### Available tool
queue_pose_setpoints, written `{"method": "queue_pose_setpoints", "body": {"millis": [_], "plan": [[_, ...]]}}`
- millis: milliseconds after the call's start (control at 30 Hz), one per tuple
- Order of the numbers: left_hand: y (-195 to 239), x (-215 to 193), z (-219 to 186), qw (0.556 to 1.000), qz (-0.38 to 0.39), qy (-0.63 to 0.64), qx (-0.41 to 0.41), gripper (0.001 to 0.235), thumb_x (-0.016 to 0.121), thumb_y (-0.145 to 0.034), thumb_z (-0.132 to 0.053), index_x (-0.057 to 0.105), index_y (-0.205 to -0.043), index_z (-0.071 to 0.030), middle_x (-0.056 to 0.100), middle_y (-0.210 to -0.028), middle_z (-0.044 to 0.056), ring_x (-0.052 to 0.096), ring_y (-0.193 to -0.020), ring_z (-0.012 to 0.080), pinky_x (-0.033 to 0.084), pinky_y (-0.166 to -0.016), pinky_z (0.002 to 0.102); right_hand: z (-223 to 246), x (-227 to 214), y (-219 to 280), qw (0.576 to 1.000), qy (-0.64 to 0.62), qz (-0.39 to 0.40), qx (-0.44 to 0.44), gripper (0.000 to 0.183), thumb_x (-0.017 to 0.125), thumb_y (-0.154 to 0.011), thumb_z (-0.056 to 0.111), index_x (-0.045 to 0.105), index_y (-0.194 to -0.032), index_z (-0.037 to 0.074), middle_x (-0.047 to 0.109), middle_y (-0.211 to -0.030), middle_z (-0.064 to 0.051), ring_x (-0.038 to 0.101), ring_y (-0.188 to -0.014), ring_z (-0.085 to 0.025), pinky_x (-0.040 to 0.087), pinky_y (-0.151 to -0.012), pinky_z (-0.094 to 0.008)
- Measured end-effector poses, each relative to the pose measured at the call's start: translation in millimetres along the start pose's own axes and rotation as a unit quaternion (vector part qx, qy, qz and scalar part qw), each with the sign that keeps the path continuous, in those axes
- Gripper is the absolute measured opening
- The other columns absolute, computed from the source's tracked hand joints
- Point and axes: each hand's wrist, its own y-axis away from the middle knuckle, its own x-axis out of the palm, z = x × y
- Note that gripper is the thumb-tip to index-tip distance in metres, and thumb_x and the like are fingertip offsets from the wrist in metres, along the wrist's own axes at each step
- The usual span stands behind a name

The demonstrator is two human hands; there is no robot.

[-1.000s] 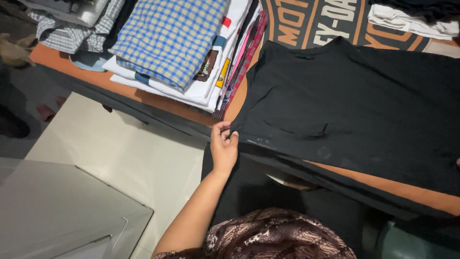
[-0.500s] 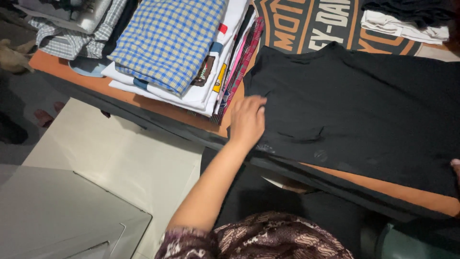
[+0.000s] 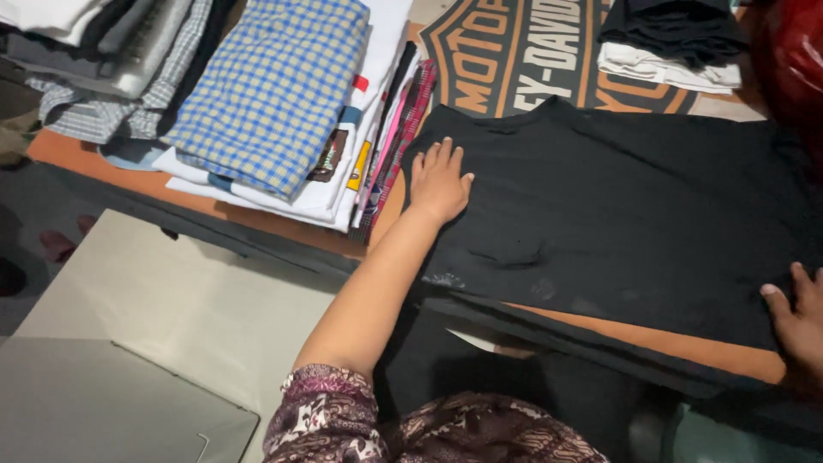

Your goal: The person takes a black garment from a bag, spreads it out on a table, smooths it, and folds it into a square.

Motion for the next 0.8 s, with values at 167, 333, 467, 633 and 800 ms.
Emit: {"method": "queue_pose_setpoints", "body": {"millis": [167,333,467,633,800], "plan": [[-23.0,-1.8,5.8,0.988,0.081,-0.069,-0.108,0.076,0.04,-0.101,-0.054,0.026,-0.161,-0.009,0.022,-0.169,0.012,0.021,-0.154,0.0293,0.02,-0.12,0.052,33.4,-34.7,0.1,0.995,0.026,0.076,0.055,0.077,0.046,-0.101,0.047,0.039,-0.161,-0.001,0.025,-0.163,-0.039,0.019,-0.15,-0.053,0.013,-0.122,-0.058],[-35.2,-13.7,-3.6,0.996,0.079,0.005,-0.031,0.07,0.038,-0.104,-0.051,0.029,-0.16,-0.01,0.015,-0.17,0.014,0.01,-0.157,0.0322,0.011,-0.125,0.052,26.8,-32.6,-13.6,0.981,0.11,0.106,0.124,0.086,0.042,-0.093,0.066,0.037,-0.163,0.016,0.027,-0.171,-0.018,0.022,-0.156,-0.039,0.012,-0.117,-0.066],[-55.6,26.9,8.8,0.993,0.042,-0.029,-0.105,0.081,0.045,-0.098,-0.055,0.025,-0.161,-0.007,0.017,-0.17,0.014,0.014,-0.157,0.0307,0.01,-0.125,0.054,23.3,-46.7,-36.3,0.964,0.11,0.163,0.178,0.094,0.057,-0.083,0.07,0.048,-0.156,0.012,0.042,-0.163,-0.017,0.037,-0.149,-0.039,0.024,-0.118,-0.06],[-42.9,22.3,1.7,0.998,0.005,0.009,-0.059,0.084,0.037,-0.099,-0.063,0.022,-0.163,-0.01,0.012,-0.171,0.015,0.008,-0.158,0.0323,0.004,-0.126,0.054,51.5,-45.9,-67.4,0.976,0.016,0.059,0.209,0.047,0.074,-0.095,0.044,0.073,-0.13,0.013,0.069,-0.133,-0.022,0.062,-0.122,-0.041,0.044,-0.098,-0.05],[-34.1,7.6,-4.4,0.998,0.021,-0.024,-0.058,0.085,0.029,-0.101,-0.064,0.013,-0.165,-0.01,0.005,-0.172,0.016,0.002,-0.158,0.0332,0.001,-0.126,0.053,93.9,0.9,-122.1,0.996,-0.083,-0.029,-0.024,0.02,0.071,-0.095,0.012,0.079,-0.113,0.008,0.076,-0.116,-0.013,0.068,-0.111,-0.031,0.048,-0.101,-0.04]]}}
